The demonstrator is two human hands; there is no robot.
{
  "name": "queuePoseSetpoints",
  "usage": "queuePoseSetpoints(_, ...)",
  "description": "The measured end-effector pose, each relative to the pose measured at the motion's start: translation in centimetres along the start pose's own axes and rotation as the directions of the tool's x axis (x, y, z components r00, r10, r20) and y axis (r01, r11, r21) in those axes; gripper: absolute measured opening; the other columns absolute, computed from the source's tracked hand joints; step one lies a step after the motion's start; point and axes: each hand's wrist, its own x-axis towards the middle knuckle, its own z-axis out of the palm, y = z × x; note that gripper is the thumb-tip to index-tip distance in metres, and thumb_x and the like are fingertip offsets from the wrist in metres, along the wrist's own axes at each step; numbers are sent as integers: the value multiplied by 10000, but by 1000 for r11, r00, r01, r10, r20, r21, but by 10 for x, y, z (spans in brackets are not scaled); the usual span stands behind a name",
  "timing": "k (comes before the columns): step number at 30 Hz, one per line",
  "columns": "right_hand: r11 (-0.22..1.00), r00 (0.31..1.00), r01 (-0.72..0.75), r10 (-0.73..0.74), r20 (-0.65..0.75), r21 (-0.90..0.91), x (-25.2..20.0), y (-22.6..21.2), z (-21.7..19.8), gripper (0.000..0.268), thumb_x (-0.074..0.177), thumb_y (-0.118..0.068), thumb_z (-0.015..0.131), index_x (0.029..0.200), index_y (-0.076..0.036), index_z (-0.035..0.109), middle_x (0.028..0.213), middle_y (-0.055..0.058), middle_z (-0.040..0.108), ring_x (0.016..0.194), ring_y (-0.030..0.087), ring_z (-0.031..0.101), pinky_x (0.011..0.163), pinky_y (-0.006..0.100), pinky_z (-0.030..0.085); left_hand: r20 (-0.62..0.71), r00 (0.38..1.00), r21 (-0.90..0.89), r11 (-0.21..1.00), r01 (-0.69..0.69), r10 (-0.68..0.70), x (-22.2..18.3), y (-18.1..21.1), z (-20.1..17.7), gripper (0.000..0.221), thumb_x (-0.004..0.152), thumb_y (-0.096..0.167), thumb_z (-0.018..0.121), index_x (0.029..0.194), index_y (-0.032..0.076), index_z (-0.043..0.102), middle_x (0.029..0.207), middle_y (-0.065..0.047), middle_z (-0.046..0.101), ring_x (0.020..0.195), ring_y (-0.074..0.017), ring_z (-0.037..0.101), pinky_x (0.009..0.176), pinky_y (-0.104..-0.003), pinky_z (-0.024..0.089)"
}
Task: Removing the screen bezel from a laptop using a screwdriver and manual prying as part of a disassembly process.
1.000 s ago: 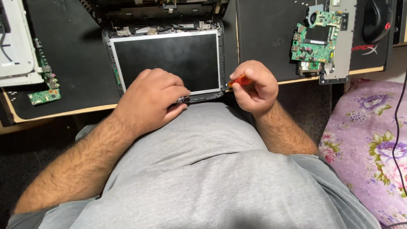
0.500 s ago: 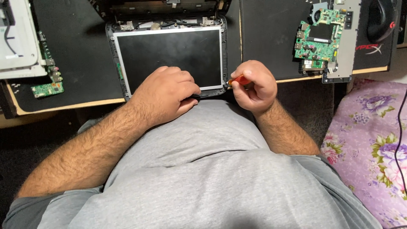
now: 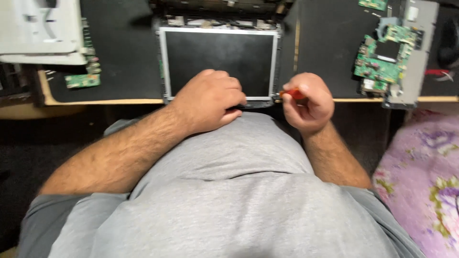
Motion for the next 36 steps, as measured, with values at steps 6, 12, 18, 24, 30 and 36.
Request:
queuePoseSetpoints(6, 980, 990, -36, 62, 127, -195, -7, -11, -11, 349, 1034, 3, 763, 1286, 1, 521, 869, 270, 638, 728, 402, 603, 713, 551, 519, -133, 989, -4, 998, -65, 64, -3, -7, 16, 175, 818, 351, 800, 898, 228, 705, 887, 27, 644, 808, -252, 596, 701, -426, 470)
queuePoseSetpoints(12, 971, 987, 0, 39, 157, -241, -8, -13, -12, 360, 1039, 40, 802, 1288, 4, 545, 822, 198, 606, 708, 356, 567, 658, 507, 505, -41, 999, 8, 1000, 7, -7, -5, -5, 19, 144, 851, 354, 803, 913, 258, 716, 881, 84, 635, 814, -197, 569, 700, -376, 458)
queuePoseSetpoints(18, 981, 975, -51, 90, 204, -190, 1, -19, -10, 280, 1060, 24, 760, 1259, 2, 565, 934, 245, 646, 770, 360, 596, 696, 481, 527, -32, 999, -14, 1000, 11, -11, -5, -5, 17, 152, 856, 343, 817, 918, 245, 719, 885, 81, 646, 821, -192, 574, 731, -380, 473)
queuePoseSetpoints(24, 988, 979, -65, 91, 181, -141, 11, -24, -5, 275, 1048, 3, 731, 1255, 9, 550, 985, 266, 681, 818, 374, 655, 760, 490, 554, -88, 995, -12, 999, -52, 51, -4, -5, 13, 174, 832, 346, 812, 908, 222, 716, 888, 31, 638, 830, -256, 589, 705, -427, 462)
queuePoseSetpoints(30, 989, 961, -103, 127, 248, -107, 7, -23, -9, 420, 1101, 18, 629, 1462, -96, 448, 1015, 219, 678, 860, 356, 681, 796, 484, 573, -83, 996, -37, 999, 26, -29, -14, -5, -2, 21, 888, 190, 703, 906, 184, 710, 894, -5, 664, 833, -266, 614, 710, -424, 468)
queuePoseSetpoints(36, 987, 969, -116, 137, 207, -110, 0, -24, -12, 469, 1099, 42, 599, 1492, -97, 383, 1088, 251, 681, 938, 359, 698, 831, 468, 599, -572, 768, -23, 942, 334, -286, -55, -39, -46, 136, 881, -56, 721, 985, 29, 744, 950, -116, 733, 908, -314, 636, 832, -415, 478)
